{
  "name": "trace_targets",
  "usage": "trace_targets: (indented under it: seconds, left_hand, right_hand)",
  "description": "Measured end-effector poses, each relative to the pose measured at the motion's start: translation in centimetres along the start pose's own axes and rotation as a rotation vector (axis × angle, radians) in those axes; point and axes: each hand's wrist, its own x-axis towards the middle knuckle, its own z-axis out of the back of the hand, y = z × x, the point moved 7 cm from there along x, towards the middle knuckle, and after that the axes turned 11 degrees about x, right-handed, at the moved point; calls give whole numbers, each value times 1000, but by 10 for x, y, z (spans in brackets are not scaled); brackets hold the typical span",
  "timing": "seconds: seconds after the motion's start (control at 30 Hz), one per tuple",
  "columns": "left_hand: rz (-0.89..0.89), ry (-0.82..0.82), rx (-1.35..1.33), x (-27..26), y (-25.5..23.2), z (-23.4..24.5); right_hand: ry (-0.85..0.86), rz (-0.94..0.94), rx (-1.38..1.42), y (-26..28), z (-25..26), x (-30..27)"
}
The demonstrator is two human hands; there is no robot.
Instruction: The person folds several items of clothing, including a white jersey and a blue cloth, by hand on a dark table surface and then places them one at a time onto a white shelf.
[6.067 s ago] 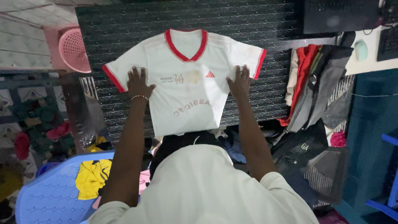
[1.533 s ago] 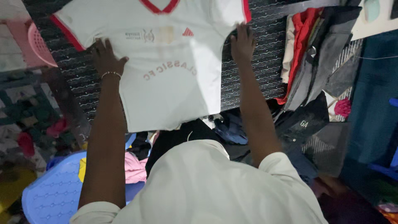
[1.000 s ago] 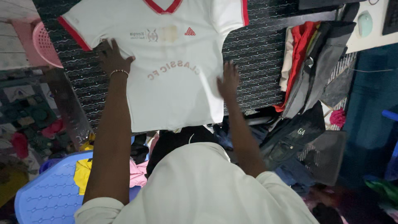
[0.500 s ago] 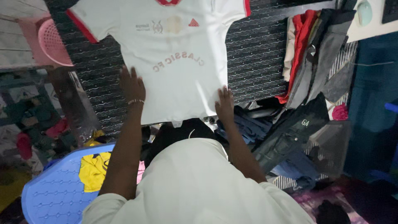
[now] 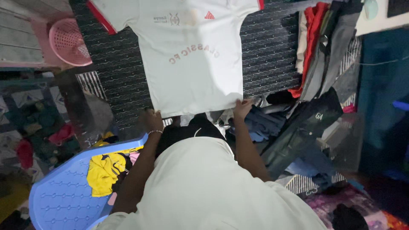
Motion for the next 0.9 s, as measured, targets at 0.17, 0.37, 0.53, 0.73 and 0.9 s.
trace_targets:
  seconds: [0.17, 0.37, 0.53, 0.73, 0.9]
  left_hand:
    - [64, 142, -408, 10, 14, -32]
    - [413, 622, -1015, -17, 13, -70]
    - [308, 1101, -550, -50, 9, -88]
    - [172, 757, -650, 15, 16, -62]
    - [381, 297, -797, 125, 23, -13]
  right_hand:
    - [113, -117, 339, -11, 6, 2]
    - [162, -199, 624, -12, 20, 11]
    - [173, -269, 242, -23, 16, 9]
    - [-108, 273, -271, 51, 5, -29]
    - [258, 444, -93, 86, -75, -58]
